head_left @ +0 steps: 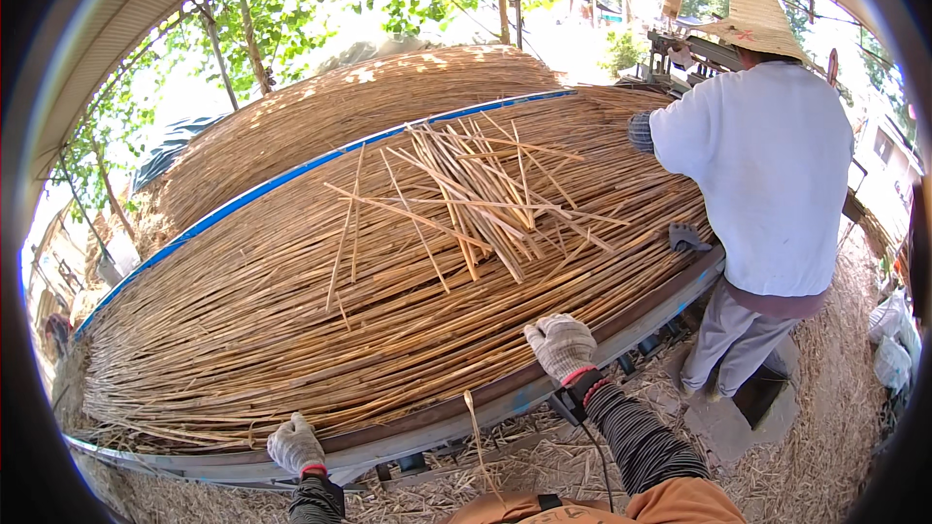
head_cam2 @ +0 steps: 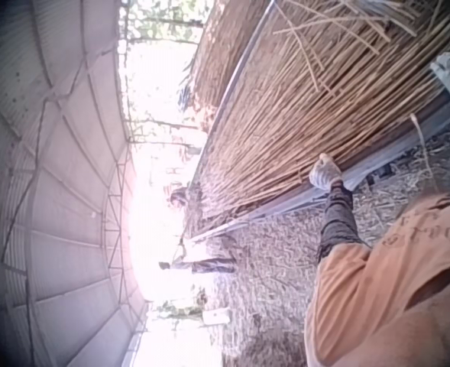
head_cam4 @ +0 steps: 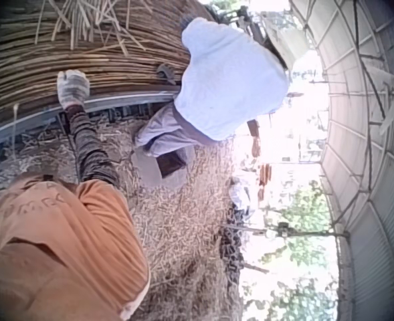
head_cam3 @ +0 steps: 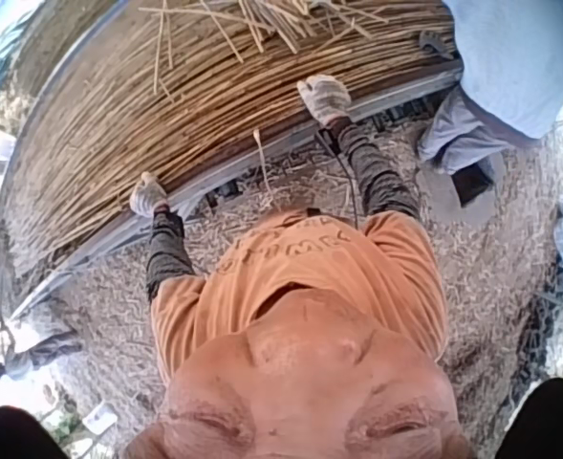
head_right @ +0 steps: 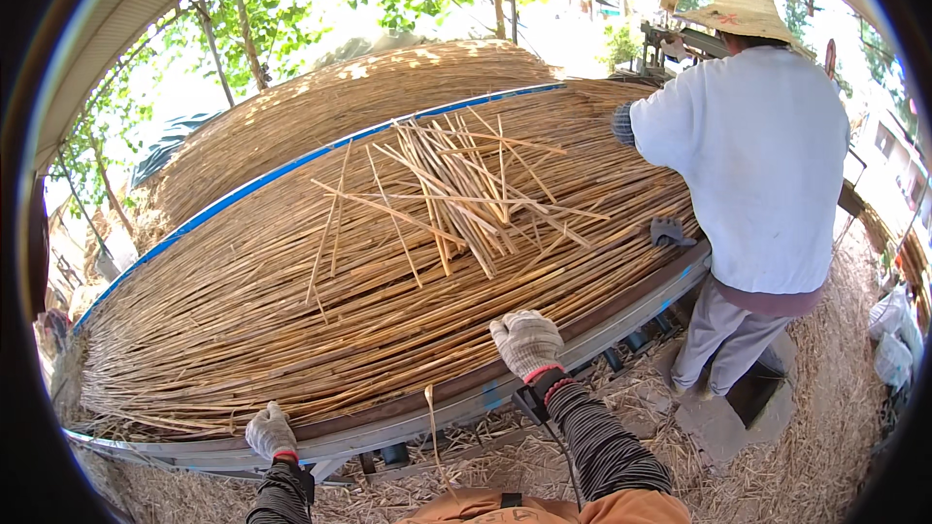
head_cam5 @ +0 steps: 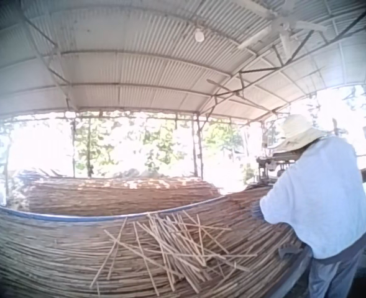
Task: Feeding stalks into a large mechanical weaving machine to create mats.
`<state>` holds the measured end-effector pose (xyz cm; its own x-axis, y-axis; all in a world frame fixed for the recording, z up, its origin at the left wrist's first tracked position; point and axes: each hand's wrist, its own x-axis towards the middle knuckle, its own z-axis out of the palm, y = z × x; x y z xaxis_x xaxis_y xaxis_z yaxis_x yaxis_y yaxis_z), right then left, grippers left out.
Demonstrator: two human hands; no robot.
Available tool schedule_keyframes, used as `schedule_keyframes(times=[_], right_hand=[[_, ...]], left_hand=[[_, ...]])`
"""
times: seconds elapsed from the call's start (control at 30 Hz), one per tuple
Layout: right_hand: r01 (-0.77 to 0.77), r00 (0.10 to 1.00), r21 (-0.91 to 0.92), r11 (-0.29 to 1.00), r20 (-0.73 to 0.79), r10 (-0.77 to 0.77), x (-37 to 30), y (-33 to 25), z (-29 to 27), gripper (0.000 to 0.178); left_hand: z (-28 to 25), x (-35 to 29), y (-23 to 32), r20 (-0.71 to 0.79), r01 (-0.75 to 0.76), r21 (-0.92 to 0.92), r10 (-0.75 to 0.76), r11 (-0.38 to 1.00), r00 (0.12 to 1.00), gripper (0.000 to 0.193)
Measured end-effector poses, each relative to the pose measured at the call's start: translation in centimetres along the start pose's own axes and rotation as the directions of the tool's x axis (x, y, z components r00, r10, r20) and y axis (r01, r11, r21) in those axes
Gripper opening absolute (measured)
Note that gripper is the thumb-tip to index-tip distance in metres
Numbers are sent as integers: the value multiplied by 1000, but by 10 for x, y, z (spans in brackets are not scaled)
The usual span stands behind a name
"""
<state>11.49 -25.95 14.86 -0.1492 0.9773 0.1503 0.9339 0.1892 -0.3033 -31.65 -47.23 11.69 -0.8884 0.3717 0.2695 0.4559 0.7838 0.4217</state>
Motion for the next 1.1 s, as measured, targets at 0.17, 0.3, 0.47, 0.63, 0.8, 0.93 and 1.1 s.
schedule_keyframes(times=[0.17, 0.3, 0.47, 0.63, 0.8, 0.93, 1.1], right_hand=[[2, 999, -42, 999, 49, 0, 0, -3, 0, 51], [29, 1000, -5, 1000, 4, -29, 0, 0, 1, 51], [5, 999, -9, 1000, 46, -4, 2, 0, 2, 51], [11, 1000, -9, 1000, 6, -11, 1, 2, 6, 51], [-2, 999, 10, 1000, 39, 1, 0, -1, -1, 51], [-23, 994, -17, 1000, 106, 25, 2, -3, -5, 52], [-44, 993, -20, 999, 108, 46, 0, -6, -6, 51]], left_hand=[[0, 4, -3, 60, 58, 19, -59, 998, 996, 39], [2, 3, -1, 44, 62, 30, -63, 998, 997, 38], [-1, 0, 2, 23, 38, 28, -39, 999, 999, 39], [4, 3, -4, 18, 43, 29, -44, 999, 999, 40], [5, 5, -5, 48, 48, 14, -49, 999, 998, 39], [4, 5, -4, 48, 48, 2, -48, 999, 998, 39], [5, 5, -6, 22, 26, 23, -27, 999, 999, 40]])
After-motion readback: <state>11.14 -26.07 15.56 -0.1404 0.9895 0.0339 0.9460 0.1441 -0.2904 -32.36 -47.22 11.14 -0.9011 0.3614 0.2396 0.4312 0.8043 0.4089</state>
